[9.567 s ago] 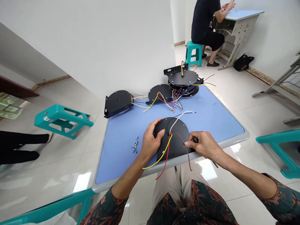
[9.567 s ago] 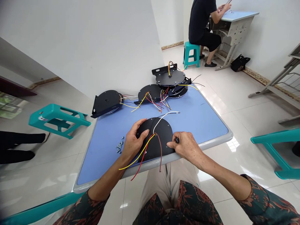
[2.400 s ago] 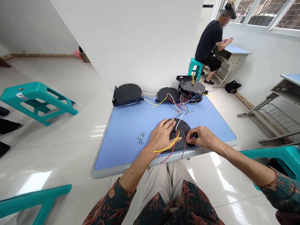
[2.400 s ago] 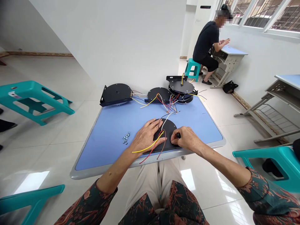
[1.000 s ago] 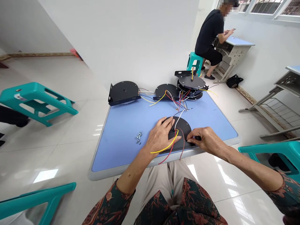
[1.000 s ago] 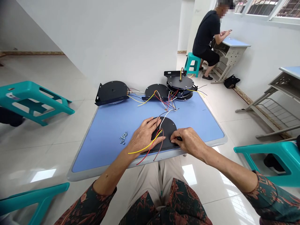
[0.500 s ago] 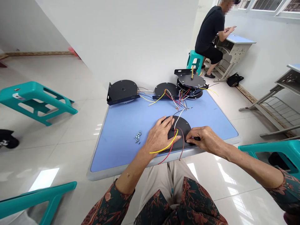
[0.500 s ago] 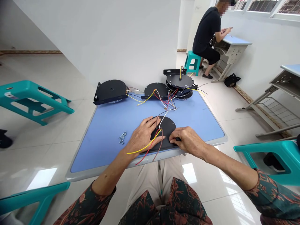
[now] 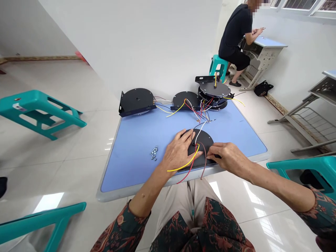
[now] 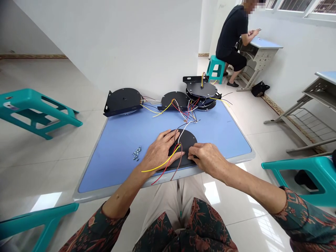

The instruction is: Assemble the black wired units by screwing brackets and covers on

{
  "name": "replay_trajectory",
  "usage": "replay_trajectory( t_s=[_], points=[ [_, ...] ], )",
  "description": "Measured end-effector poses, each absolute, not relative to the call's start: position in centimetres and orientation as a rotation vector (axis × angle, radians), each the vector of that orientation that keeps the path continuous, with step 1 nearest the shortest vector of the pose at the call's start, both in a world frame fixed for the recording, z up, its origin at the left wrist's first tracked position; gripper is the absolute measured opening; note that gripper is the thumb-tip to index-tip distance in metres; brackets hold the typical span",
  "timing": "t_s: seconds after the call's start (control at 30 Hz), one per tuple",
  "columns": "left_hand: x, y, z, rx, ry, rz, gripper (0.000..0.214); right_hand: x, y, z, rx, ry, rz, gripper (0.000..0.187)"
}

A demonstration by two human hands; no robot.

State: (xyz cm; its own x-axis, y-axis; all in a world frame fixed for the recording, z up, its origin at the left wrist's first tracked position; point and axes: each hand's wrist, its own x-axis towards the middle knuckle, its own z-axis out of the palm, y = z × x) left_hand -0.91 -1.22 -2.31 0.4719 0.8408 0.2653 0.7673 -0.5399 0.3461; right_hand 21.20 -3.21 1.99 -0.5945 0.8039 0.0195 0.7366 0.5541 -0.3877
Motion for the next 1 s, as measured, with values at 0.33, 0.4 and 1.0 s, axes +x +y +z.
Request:
replay_trajectory(
  t_s=[0.33, 0.4, 1.0],
  points=[
    [-0.9, -1.2, -2.2, 2.547, 1.397, 0.602, 0.073, 20.4, -3.5, 3.5, -1.443, -2.729, 0.379, 0.019],
    [-1.0, -1.2, -2.2, 2.547, 1.392, 0.613, 0.072, 20.3, -3.4, 3.5, -1.456, -2.748, 0.361, 0.018],
    [-0.9, -1.3, -2.3, 2.534, 1.405, 0.594, 0.073, 19.4, -3.9, 3.8, -1.556, -2.823, 0.238, 0.015]
  ],
)
